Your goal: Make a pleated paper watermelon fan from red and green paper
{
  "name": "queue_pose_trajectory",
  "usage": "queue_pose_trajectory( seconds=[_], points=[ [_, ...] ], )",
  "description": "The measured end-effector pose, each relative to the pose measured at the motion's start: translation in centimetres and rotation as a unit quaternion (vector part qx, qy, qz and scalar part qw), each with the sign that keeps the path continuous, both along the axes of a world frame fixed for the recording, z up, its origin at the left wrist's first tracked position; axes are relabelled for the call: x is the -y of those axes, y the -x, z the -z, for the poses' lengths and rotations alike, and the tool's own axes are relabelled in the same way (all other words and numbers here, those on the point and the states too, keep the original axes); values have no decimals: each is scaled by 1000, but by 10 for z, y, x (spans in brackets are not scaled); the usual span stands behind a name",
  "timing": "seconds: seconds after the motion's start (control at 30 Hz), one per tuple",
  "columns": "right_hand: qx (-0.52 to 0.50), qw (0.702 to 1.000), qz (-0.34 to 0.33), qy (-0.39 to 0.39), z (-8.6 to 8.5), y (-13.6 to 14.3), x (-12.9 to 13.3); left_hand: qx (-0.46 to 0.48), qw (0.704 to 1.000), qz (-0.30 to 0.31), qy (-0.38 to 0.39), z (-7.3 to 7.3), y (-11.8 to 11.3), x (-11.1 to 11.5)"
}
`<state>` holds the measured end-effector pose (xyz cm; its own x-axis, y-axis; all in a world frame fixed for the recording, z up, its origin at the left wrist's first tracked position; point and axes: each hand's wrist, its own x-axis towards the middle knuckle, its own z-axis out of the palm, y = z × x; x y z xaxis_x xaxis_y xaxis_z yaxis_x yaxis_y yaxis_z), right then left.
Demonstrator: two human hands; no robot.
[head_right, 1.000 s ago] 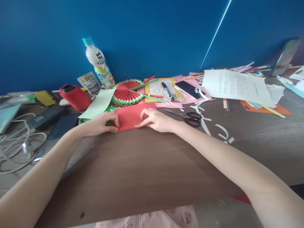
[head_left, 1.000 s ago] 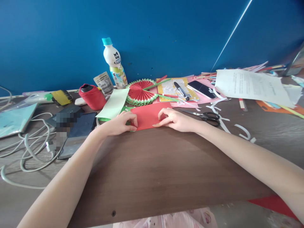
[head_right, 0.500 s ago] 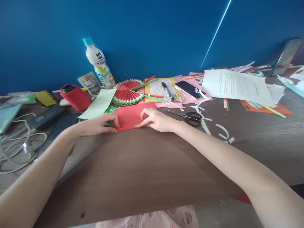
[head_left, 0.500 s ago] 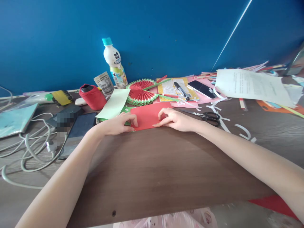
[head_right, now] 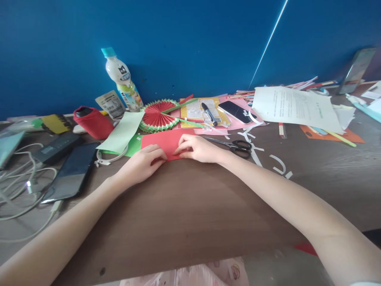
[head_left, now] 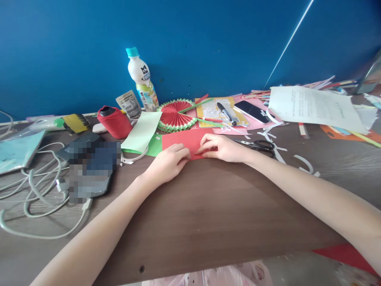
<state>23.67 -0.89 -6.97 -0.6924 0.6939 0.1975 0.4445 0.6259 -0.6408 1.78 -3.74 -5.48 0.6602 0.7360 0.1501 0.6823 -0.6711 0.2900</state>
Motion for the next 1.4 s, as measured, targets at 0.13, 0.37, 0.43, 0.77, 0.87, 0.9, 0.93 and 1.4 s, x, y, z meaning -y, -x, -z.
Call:
queue_pose_trajectory(
  seconds=[0.13, 0.37, 0.43, 0.77, 0.87, 0.9, 0.93, 1.4],
  points=[
    [29, 998, 46, 35, -10, -9, -4, -12, 1000, 8, -15, 4, 2, -1],
    [91, 989, 54, 99, -20, -23, -10, -140, 981, 42, -125, 4, 1, 3],
    [99, 989, 61, 88, -19, -23, -11, -157, 978, 44, -134, 5, 1, 3],
    [131, 985, 82, 79, -18, -21, -11, -142, 980, 50, -132, 7, 1, 2],
    [140, 983, 85, 80, -20, -20, -10, -143, 980, 49, -132, 7, 1, 2],
    [144, 983, 85, 81, -20, -20, -10, -144, 979, 48, -133, 7, 1, 2],
    [149, 982, 87, 80, -21, -19, -9, -146, 979, 49, -134, 7, 1, 2],
    [194, 976, 95, 35, -19, -20, -8, -147, 976, 49, -152, 10, 1, 2]
  ],
)
